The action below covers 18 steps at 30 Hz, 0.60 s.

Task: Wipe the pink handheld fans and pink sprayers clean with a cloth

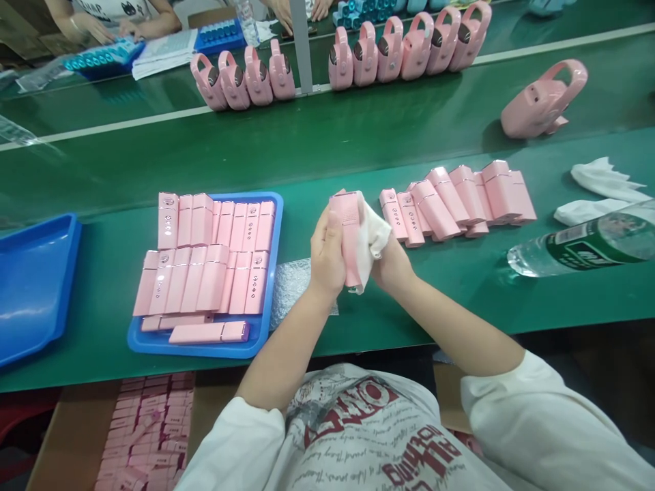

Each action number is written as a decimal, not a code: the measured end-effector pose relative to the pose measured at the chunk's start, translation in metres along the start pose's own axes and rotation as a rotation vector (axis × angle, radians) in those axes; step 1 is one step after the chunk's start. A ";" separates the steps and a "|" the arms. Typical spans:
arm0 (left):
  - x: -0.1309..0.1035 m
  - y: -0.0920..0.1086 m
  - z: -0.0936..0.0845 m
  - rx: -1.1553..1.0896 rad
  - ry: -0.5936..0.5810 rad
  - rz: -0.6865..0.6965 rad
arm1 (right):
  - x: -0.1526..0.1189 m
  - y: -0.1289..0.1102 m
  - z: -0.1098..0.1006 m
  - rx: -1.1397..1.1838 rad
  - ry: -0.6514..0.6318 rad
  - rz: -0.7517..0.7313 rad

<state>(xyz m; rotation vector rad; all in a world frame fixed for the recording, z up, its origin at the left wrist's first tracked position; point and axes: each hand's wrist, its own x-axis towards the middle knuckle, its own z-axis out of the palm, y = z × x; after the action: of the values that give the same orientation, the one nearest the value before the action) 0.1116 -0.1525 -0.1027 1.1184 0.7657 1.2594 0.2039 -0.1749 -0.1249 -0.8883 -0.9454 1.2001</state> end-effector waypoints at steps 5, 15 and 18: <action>-0.003 0.000 0.003 0.088 -0.007 0.101 | -0.011 0.003 0.006 -0.183 0.075 -0.201; 0.007 -0.006 -0.006 0.235 0.192 0.240 | -0.005 -0.007 0.003 -0.455 -0.130 -0.324; 0.013 -0.003 -0.010 0.160 0.213 0.172 | 0.001 -0.010 0.003 -0.414 -0.147 -0.166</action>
<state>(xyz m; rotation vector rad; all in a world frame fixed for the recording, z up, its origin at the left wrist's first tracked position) 0.1056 -0.1376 -0.1069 1.2113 0.9588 1.5001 0.2049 -0.1754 -0.1142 -1.0316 -1.3919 0.9505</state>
